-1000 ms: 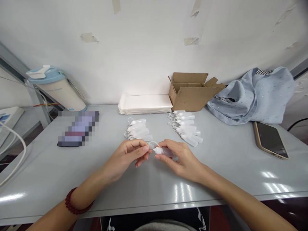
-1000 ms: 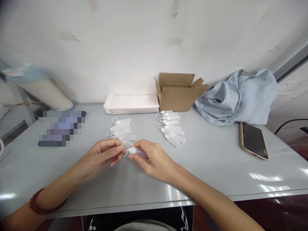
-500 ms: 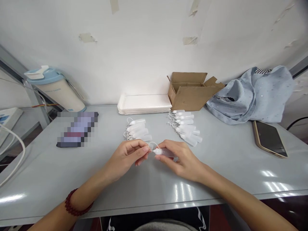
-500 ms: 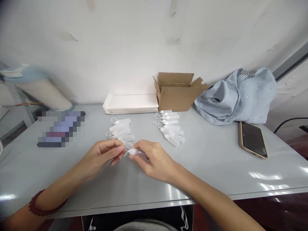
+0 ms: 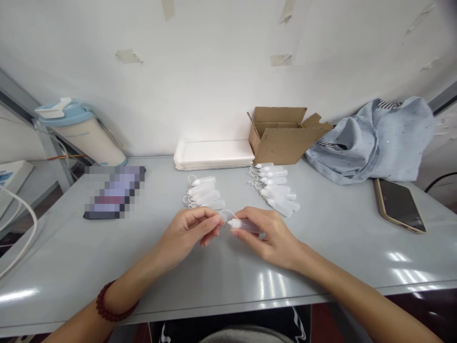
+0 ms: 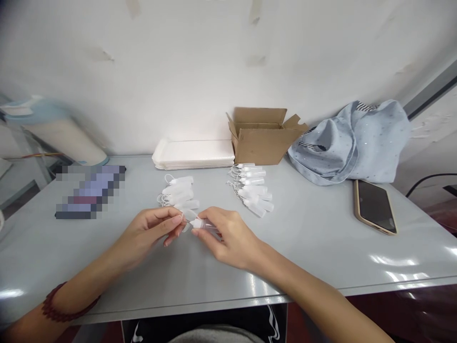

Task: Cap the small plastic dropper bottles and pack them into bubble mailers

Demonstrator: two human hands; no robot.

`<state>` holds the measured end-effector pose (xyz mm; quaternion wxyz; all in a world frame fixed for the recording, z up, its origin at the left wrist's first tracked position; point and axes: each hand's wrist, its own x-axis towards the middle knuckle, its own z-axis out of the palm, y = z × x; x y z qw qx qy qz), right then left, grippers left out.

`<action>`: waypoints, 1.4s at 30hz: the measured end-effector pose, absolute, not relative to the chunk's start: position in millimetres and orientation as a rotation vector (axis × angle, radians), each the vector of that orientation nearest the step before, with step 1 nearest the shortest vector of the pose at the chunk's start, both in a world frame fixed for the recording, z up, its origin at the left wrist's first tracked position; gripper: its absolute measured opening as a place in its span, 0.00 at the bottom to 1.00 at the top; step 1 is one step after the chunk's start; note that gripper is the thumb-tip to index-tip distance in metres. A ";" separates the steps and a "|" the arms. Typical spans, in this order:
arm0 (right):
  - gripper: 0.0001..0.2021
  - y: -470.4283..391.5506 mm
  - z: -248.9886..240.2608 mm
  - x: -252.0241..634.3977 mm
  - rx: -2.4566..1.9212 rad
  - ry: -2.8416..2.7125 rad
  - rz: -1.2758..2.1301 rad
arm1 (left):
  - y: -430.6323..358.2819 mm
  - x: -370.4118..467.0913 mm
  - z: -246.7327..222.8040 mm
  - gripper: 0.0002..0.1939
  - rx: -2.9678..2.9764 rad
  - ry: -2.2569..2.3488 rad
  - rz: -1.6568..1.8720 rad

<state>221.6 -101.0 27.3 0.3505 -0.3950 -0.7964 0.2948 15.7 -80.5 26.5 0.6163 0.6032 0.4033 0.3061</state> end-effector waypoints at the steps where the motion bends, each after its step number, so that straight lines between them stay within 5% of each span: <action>1: 0.07 -101.0 27.3 221.5 -1.023 -2.068 0.770 | -80.7 15.6 26.2 0.13 1.379 0.923 0.706; 42: 0.05 -101.0 15.2 221.7 -0.919 -2.271 0.584 | -96.1 26.6 17.5 0.12 1.986 1.090 0.768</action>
